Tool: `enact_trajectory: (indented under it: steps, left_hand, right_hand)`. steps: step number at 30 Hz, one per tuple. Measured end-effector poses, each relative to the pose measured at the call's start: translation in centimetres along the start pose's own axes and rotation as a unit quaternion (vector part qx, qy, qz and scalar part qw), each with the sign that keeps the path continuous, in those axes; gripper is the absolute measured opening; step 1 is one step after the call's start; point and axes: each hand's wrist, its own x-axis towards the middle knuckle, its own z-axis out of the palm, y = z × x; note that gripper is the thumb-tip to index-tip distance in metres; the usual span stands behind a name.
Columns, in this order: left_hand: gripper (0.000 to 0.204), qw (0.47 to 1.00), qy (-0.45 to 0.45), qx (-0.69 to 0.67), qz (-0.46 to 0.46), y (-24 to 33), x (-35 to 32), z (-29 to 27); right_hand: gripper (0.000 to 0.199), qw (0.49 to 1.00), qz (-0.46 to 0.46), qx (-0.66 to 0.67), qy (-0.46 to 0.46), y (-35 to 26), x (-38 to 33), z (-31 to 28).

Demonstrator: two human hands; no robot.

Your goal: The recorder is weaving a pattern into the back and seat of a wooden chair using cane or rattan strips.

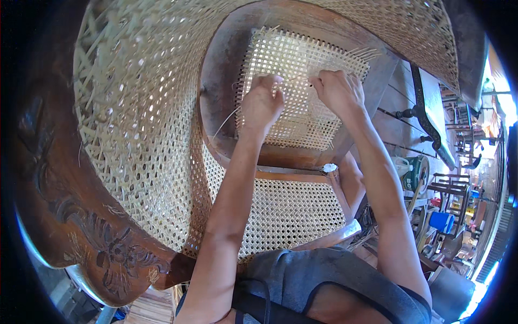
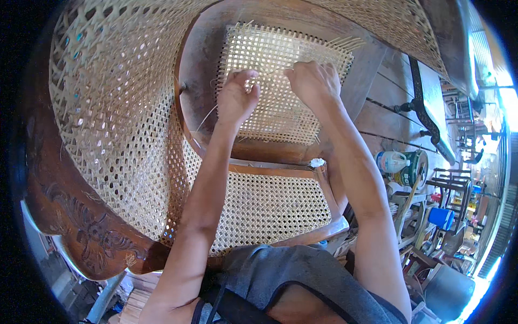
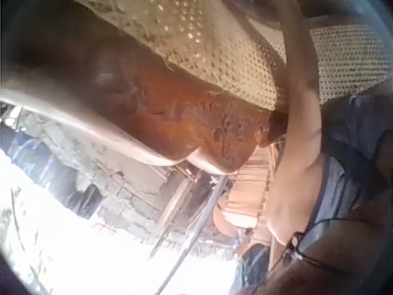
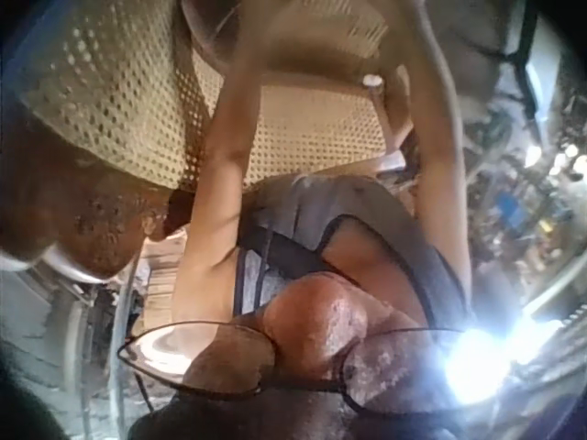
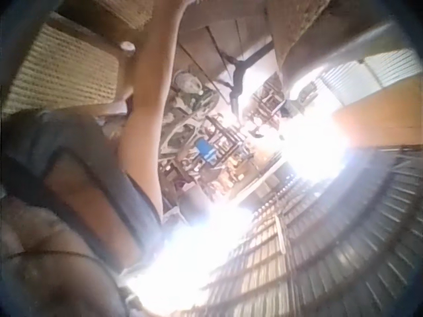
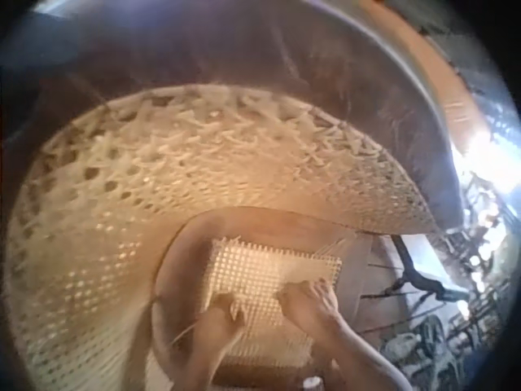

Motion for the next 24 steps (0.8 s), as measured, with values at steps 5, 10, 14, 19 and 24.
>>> enact_trajectory:
  steps: [5,10,14,19,24]
  left_hand:
    - [0.02,0.968,-0.059,-0.245,0.018,-0.1,0.9,1.3]
    - [0.015,0.943,-0.071,-0.318,-0.07,-0.5,0.5,0.7]
    - [0.016,0.976,-0.013,-0.208,-0.065,-2.8,-0.4,0.8]
    - [0.015,0.974,0.028,-0.221,-0.045,-3.7,-0.4,1.2]
    - [0.011,0.972,0.003,-0.234,-0.03,-4.9,0.7,2.0]
  right_hand:
    - [0.042,0.995,-0.026,0.082,0.059,0.8,-0.9,0.3]
    - [0.034,0.985,0.014,0.175,0.002,-0.3,1.3,3.5]
    - [0.023,0.989,-0.022,0.147,-0.002,-1.5,2.0,5.5]
    - [0.013,0.995,-0.036,0.094,-0.001,-2.9,1.7,4.7]
    - [0.015,0.994,-0.066,0.069,0.049,-4.4,2.9,5.2]
